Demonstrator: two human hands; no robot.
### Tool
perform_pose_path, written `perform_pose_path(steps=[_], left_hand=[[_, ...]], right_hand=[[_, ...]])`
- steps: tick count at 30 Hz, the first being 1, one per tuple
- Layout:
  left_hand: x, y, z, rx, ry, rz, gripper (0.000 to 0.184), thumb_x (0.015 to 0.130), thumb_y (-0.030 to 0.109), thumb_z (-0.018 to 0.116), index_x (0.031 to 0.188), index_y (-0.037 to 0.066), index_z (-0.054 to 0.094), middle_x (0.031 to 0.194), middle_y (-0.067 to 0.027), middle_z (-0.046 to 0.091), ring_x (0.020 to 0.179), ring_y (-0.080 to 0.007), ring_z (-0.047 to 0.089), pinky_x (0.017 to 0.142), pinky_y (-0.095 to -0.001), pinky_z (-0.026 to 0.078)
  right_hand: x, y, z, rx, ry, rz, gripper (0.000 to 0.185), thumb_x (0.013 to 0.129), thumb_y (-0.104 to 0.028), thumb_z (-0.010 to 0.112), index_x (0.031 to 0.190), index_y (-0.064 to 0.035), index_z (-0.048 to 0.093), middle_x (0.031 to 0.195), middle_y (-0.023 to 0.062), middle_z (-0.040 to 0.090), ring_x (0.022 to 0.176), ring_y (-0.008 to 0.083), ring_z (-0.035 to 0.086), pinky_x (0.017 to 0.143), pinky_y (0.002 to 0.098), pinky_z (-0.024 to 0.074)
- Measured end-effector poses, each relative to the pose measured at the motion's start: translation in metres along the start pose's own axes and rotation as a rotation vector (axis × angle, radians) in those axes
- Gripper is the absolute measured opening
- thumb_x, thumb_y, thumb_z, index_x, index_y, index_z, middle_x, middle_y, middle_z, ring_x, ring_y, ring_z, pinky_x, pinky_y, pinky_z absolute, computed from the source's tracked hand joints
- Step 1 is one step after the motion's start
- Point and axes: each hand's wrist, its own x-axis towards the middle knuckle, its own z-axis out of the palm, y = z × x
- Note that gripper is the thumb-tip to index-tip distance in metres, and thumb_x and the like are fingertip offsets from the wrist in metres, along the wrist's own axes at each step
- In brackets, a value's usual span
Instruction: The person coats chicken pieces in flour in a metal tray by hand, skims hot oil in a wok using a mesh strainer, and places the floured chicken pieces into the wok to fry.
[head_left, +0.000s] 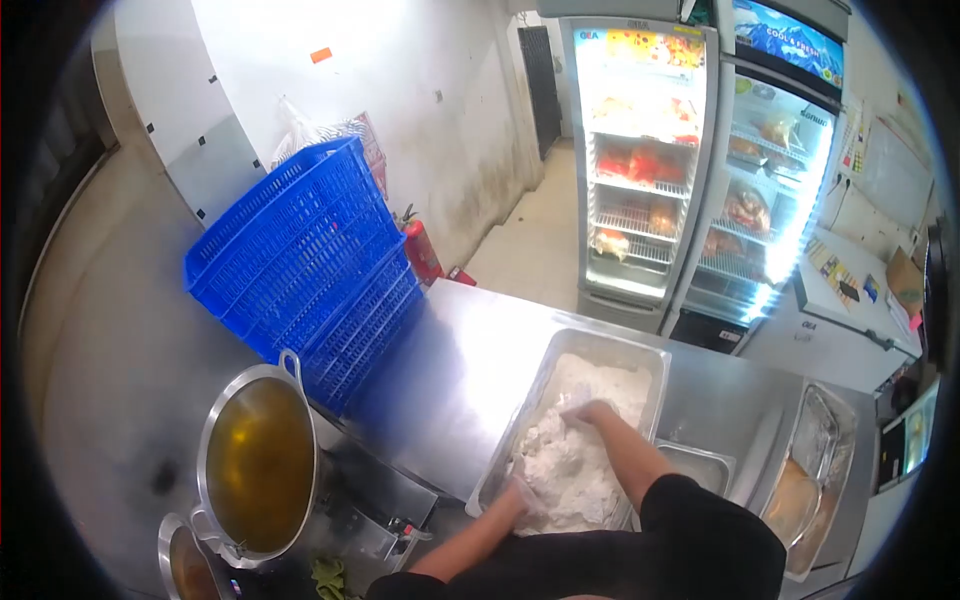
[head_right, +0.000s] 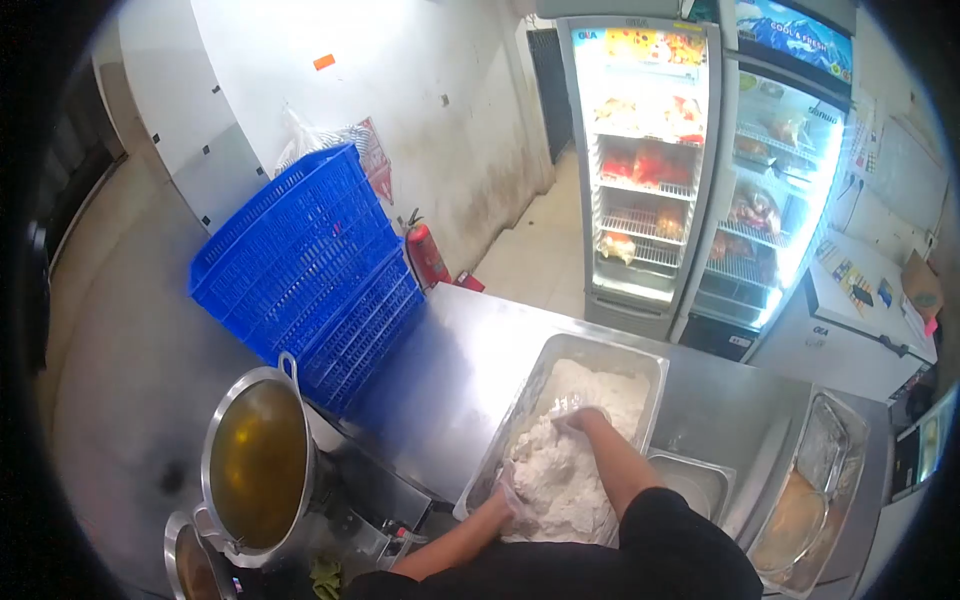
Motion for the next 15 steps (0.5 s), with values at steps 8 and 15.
perform_pose_path(steps=[8,15], left_hand=[[0.094,-0.006,-0.082,0.204,0.018,-0.084,0.059,0.094,0.048,0.04,0.131,0.005,0.056,0.125,-0.0166,0.063,0.11,-0.035,0.062,0.095,-0.0497,0.051],[0.09,0.032,-0.079,0.836,0.119,-0.01,0.058,0.085,0.046,0.06,0.126,0.005,0.06,0.114,-0.0144,0.066,0.099,-0.0306,0.064,0.082,-0.0457,0.052]], right_hand=[[-0.045,0.039,0.083,0.425,0.093,-0.239,0.054,0.097,-0.047,0.043,0.138,-0.0137,0.054,0.149,0.0133,0.044,0.137,0.03,0.041,0.112,0.0393,0.0319],[-0.14,0.035,0.063,0.33,0.25,-0.384,0.043,0.102,-0.033,0.038,0.139,-0.0154,0.053,0.151,0.015,0.04,0.137,0.03,0.039,0.114,0.0373,0.0286]])
